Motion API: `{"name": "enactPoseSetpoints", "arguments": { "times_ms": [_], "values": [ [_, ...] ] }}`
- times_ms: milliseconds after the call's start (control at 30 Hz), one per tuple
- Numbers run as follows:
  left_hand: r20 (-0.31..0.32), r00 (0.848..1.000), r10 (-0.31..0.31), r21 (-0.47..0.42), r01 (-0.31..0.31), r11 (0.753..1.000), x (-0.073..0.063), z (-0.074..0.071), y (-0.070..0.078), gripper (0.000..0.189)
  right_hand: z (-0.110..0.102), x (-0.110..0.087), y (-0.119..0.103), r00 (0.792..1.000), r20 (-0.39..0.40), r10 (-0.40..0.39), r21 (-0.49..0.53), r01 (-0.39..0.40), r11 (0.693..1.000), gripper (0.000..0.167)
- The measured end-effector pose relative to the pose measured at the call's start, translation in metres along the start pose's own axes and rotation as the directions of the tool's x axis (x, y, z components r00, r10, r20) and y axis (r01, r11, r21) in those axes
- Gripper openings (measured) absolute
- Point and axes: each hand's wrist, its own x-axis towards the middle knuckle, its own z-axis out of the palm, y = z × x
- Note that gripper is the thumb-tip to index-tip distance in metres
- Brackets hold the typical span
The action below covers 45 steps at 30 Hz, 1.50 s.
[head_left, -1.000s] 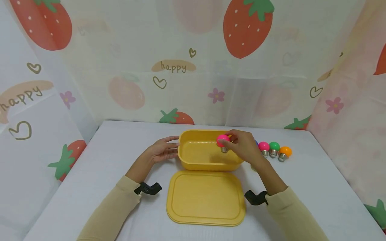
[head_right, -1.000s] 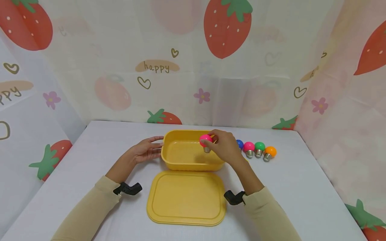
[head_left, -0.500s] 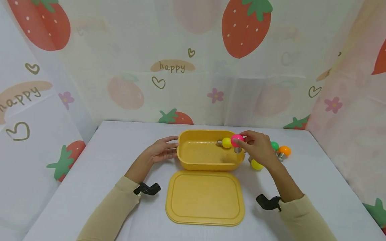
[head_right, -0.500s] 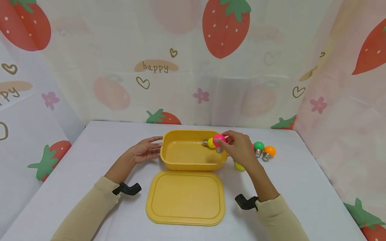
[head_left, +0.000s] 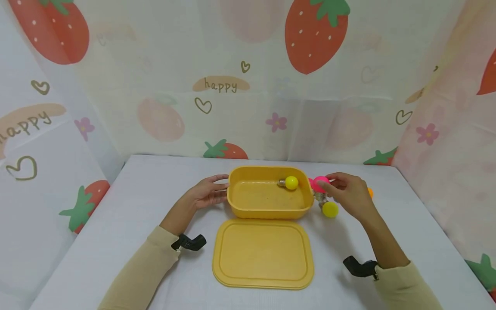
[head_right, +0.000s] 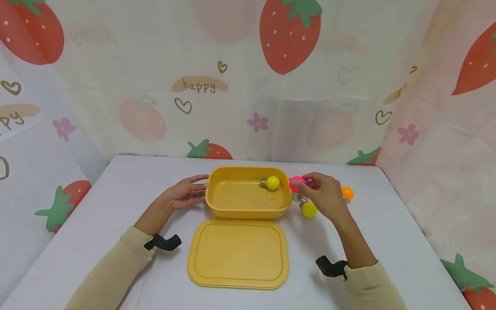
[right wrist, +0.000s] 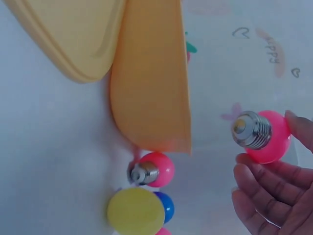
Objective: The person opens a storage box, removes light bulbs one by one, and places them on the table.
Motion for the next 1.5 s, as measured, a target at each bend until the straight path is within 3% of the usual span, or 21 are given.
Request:
{"name": "enactPoseSetpoints", "arguments": {
  "times_ms": [433,933,1233,1500],
  "values": [
    [0.015,1.000,0.008,-0.005,-0.008,1.000,0.000,-0.001,0.000,0.057,-0.016,-0.014,0.028,0.986,0.051,0.158,0.060,-0.161,0.985,0.071],
    [-0.008,1.000,0.003,-0.018,-0.003,1.000,0.001,0.000,-0.002,0.056,-0.033,-0.025,0.058,0.974,0.057,0.219,0.071,-0.223,0.972,0.075],
    [-0.006,1.000,0.003,-0.011,-0.003,1.000,0.001,0.000,-0.001,0.055,-0.031,-0.023,0.076,0.949,0.087,0.303,0.053,-0.308,0.950,0.083],
    [-0.005,1.000,-0.003,-0.009,0.003,1.000,0.001,-0.001,-0.002,0.056,-0.023,-0.020,0.089,0.934,0.118,0.337,0.030,-0.343,0.939,0.076]
  ]
}}
